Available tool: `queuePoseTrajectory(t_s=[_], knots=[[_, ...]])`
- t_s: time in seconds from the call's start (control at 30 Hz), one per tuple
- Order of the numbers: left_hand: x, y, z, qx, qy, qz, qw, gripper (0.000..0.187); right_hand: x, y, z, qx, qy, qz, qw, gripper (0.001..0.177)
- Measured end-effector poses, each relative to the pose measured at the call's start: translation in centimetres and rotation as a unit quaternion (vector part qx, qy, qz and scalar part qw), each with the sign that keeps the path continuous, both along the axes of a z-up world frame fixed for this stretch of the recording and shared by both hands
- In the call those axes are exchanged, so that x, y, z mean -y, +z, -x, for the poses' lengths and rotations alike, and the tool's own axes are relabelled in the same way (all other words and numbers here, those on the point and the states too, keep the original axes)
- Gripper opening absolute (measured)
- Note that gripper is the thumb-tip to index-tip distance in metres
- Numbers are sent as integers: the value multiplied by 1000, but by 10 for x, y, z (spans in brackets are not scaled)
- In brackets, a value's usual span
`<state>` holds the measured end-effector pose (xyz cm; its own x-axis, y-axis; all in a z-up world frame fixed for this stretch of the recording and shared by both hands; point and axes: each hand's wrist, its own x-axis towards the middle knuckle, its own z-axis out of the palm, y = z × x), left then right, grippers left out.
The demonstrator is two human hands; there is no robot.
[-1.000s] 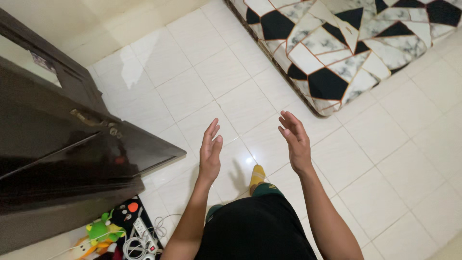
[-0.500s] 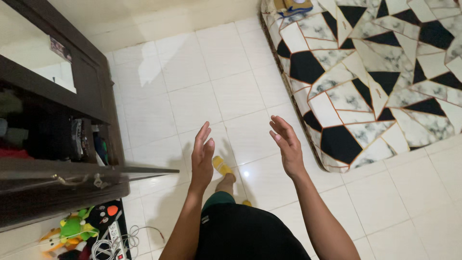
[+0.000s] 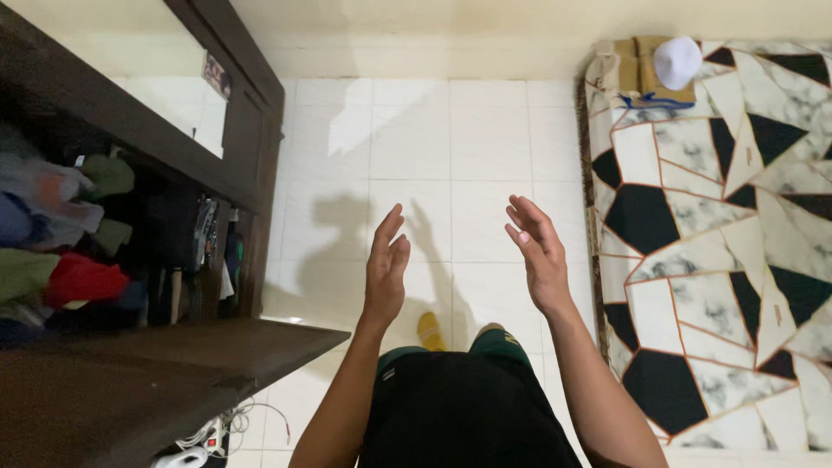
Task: The person opens a wooden wardrobe and removes several piles of clothes, carrying each stack across the room to place it onto a sofa.
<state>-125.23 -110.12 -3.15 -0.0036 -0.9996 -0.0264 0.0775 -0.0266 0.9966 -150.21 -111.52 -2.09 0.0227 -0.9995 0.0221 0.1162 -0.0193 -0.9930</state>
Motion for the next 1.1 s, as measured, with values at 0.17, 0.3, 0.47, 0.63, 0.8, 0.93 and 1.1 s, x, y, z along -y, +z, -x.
queuePoseTrajectory(t_s=[0.17, 0.3, 0.47, 0.63, 0.8, 0.93, 1.1], knots=[[53, -3, -16, 2, 71, 36, 997, 61, 89, 0, -30, 12, 64, -17, 998, 63], [92, -6, -30, 30, 141, 24, 989, 63, 166, -10, -56, 24, 144, -19, 989, 63], [140, -1, -44, 38, 247, 30, 968, 62, 261, -15, -92, 35, 267, -10, 963, 61], [175, 7, -53, 48, 373, 22, 926, 58, 332, -4, -132, 33, 406, 4, 913, 56], [175, 2, -61, 40, 487, 39, 872, 59, 365, -5, -190, 37, 499, -7, 866, 54], [166, 3, -83, 57, 566, 7, 822, 62, 368, -6, -239, 56, 573, -9, 818, 54], [154, -3, -129, 64, 617, 15, 784, 64, 358, -11, -310, 46, 620, -23, 783, 57]])
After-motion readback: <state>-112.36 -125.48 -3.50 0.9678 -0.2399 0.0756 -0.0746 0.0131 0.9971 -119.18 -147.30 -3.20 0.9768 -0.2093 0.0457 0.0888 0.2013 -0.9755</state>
